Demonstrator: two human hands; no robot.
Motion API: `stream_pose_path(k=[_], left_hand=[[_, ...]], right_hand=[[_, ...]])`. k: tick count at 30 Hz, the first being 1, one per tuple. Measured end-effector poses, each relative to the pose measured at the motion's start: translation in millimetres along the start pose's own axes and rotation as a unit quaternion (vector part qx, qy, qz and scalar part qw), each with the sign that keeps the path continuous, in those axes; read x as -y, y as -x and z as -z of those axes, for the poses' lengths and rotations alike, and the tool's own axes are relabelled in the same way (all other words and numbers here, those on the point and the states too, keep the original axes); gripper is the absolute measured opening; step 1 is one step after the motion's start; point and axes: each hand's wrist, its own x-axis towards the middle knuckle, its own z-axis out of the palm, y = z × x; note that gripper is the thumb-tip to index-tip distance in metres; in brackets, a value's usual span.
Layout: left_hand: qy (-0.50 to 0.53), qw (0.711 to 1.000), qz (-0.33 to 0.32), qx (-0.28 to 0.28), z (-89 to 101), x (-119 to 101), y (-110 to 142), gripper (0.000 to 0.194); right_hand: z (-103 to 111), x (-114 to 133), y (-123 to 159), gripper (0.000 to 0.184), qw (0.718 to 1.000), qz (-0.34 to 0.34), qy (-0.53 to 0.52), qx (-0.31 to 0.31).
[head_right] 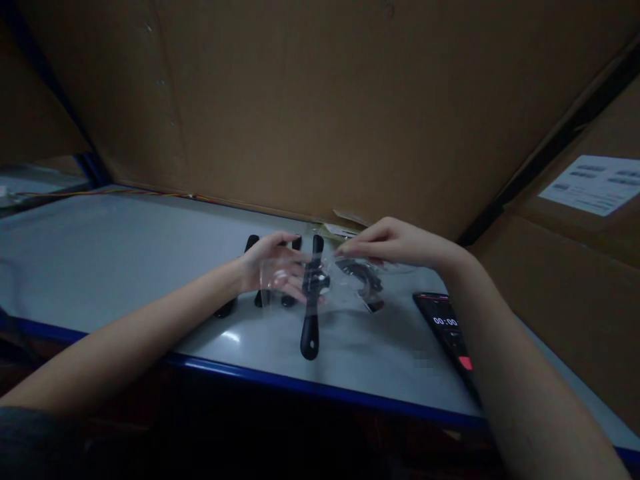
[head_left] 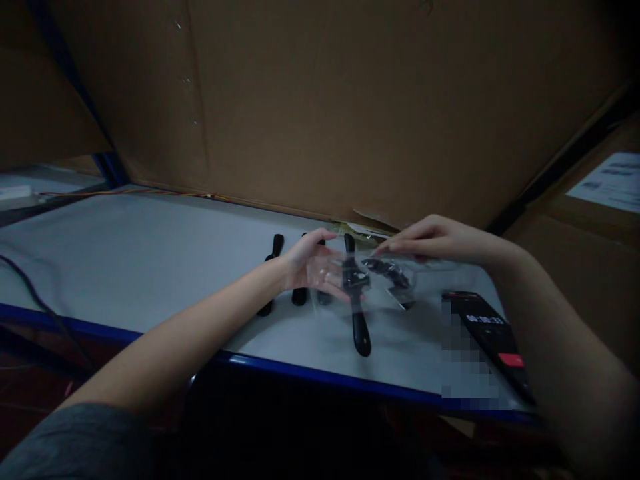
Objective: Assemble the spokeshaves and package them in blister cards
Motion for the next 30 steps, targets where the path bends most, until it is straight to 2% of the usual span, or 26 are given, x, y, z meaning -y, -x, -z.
stream_pose_path(k=[1,3,6,9,13,16,18,21,25,28,29,30], left_hand=[[0.000,1.000,0.007,-0.009,0.1,-0.6,-0.2,0.052],[-0.020,0.999,0.029,-0.012,-2.2,-0.5,0.1,0.060],[-0.098,0.994,0.047,0.008,-8.7,2.5,2.3,0.049],[-0.171,0.985,0.026,0.018,-13.0,5.7,5.1,0.031],[-0.207,0.978,0.009,0.005,-11.4,6.8,5.2,0.029],[-0.219,0.976,0.005,-0.002,-8.5,7.2,2.9,0.027],[-0.220,0.975,0.004,-0.013,-7.4,7.7,1.9,0.027],[-0.214,0.975,-0.010,-0.053,-7.0,7.2,1.8,0.026],[-0.169,0.977,-0.056,-0.116,-7.3,2.4,3.0,0.024],[-0.131,0.973,-0.108,-0.156,-6.3,-1.9,3.0,0.027],[-0.124,0.968,-0.129,-0.176,-5.3,-2.9,2.6,0.027],[-0.119,0.961,-0.152,-0.199,-4.0,-3.5,2.0,0.028]], right_hand=[[-3.7,7.4,-5.8,0.036,0.997,0.014,0.026,0.073],[-11.3,20.1,-18.6,0.035,0.989,0.037,0.066,0.131],[-21.6,31.0,-36.5,0.038,0.986,0.065,0.119,0.100],[-31.0,34.8,-48.5,0.044,0.979,0.103,0.160,0.078],[-44.9,35.9,-54.6,0.046,0.964,0.176,0.190,0.056],[-57.0,35.3,-55.0,0.039,0.947,0.229,0.226,0.021],[-64.6,34.7,-53.9,0.031,0.938,0.246,0.243,-0.015],[-72.0,34.7,-49.5,0.028,0.932,0.246,0.243,-0.106],[-73.8,32.6,-42.0,0.036,0.936,0.207,0.168,-0.230],[-75.8,26.2,-37.7,0.047,0.942,0.139,-0.010,-0.305],[-77.5,23.9,-36.2,0.051,0.943,0.100,-0.088,-0.306],[-79.7,21.8,-34.4,0.053,0.943,0.057,-0.166,-0.282]])
